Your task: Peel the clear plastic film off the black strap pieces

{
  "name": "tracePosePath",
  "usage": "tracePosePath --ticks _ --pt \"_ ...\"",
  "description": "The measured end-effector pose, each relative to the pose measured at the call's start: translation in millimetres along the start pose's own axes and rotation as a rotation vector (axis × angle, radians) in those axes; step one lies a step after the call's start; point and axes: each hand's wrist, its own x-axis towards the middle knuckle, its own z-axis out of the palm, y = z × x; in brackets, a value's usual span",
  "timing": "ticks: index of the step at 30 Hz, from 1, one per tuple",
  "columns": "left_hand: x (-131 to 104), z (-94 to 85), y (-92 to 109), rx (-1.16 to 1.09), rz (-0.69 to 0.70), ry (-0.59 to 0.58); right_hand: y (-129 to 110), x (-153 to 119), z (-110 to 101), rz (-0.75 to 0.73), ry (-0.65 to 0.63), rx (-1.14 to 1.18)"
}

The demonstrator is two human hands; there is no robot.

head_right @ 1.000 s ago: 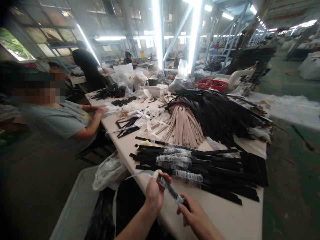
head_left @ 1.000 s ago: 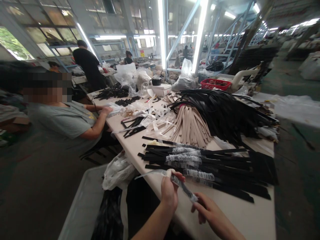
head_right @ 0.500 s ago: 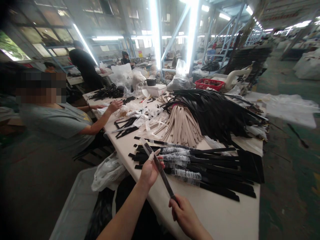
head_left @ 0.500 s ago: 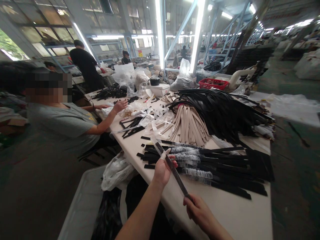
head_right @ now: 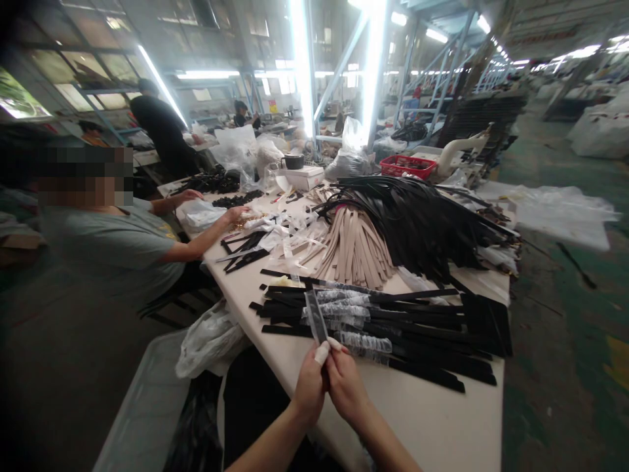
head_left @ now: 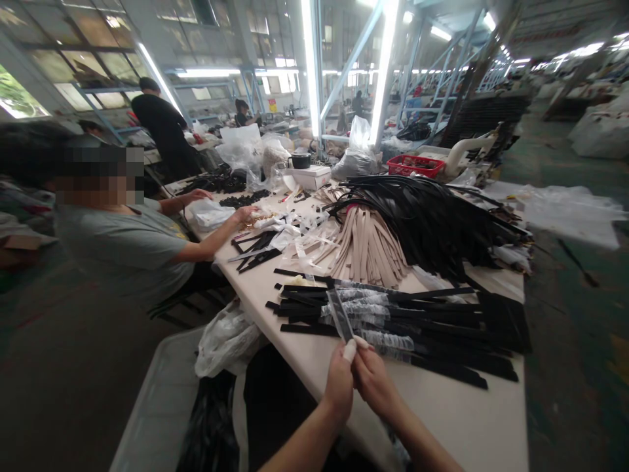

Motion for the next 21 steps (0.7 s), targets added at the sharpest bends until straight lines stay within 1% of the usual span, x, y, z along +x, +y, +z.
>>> tracePosePath --ticks 1,2,5,7,8,9,10,12,14,15,16,17,18,20,21 --pt "0 -3.3 0 -0.003 -0.008 -0.015 1 -1 0 0.007 -0.01 -0.003" --pt "3 -5.9 5 -0.024 -0.019 -0.036 2 -3 -1 0.023 -0.028 -0.009" --pt "26 -7.3 35 -0.147 -0.046 -0.099 2 -7 1 0.066 -0.072 -0.03" --pt "41 -2.6 51 -0.181 -0.011 -0.07 -1 -8 4 0.081 -0.079 -0.029" --pt "44 0.5 53 -0.168 0.022 -0.05 -2 -6 5 0.087 -0.076 -0.022" --pt "45 3.5 49 -0.142 0.052 -0.034 -3 -4 7 0.088 -0.062 -0.013" --pt "42 5.7 42 -0.109 0.07 -0.027 -5 -2 7 0.084 -0.04 -0.005" --pt "31 6.5 21 -0.033 0.054 -0.023 -6 3 5 0.071 -0.008 0.009" --pt "16 2.2 3 0.054 0.0 0.003 -7 7 -3 0.083 -0.048 -0.006" --pt "10 -1.0 -1 0.099 -0.005 0.02 -9 9 -9 0.082 -0.09 -0.044" --pt "5 -4.1 -1 0.143 0.016 0.034 -12 12 -16 0.068 -0.116 -0.101" --pt "1 -6.3 2 0.187 0.062 0.039 -17 16 -23 0.04 -0.106 -0.163" --pt "-2 -7.3 7 0.226 0.125 0.033 -24 22 -30 0.0 -0.058 -0.219" --pt "-6 -5.0 18 0.306 0.253 -0.018 -44 37 -40 -0.1 0.062 -0.285" --pt "-7 -2.3 22 0.349 0.286 -0.059 -57 46 -43 -0.141 0.075 -0.295"
